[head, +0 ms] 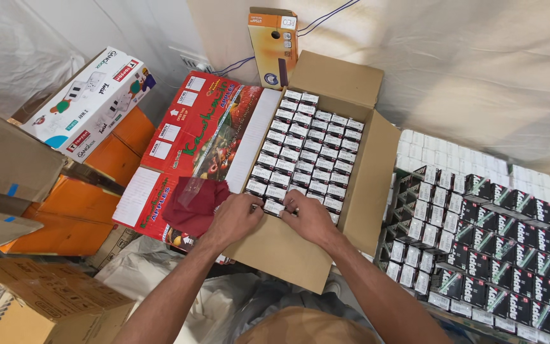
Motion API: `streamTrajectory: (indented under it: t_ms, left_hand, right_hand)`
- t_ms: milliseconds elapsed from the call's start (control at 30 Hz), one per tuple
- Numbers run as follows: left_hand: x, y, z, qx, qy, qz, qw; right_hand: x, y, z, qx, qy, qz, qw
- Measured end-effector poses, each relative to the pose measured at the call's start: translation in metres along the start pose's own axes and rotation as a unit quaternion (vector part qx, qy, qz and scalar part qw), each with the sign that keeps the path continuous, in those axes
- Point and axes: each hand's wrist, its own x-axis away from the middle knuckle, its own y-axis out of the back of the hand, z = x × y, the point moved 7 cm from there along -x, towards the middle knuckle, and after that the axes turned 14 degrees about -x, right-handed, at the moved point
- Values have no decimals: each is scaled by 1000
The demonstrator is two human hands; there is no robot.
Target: The person repeatedly picks up small black boxes from a large cardboard box and places them onto a white surface, arranging them in neat rows. The person handles the boxes one at a time, maintaining a consistent pattern throughout the clip.
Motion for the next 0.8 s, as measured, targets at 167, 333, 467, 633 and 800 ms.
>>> streamTrajectory:
  t_ms: [167, 333, 467, 633, 800]
  left_hand:
    - [-2, -10, -6, 3, -16, 24, 1000]
    - [6, -14, -28, -10, -34, 50, 998]
    - [4, -15, -34, 5, -58, 41, 997]
    - [1, -13, -49, -6, -82, 27, 996]
    - [-16, -22, -65, 40, -129, -3, 991]
  right_hand:
    - [-8, 2, -52, -71, -46, 12, 996]
    - [5, 3, -44, -137, -104, 44, 984]
    - [10, 12, -26, -155, -126, 7, 980]
    - [19, 33, -23, -145, -123, -30, 981]
    - [45, 69, -13, -179, -34, -82, 980]
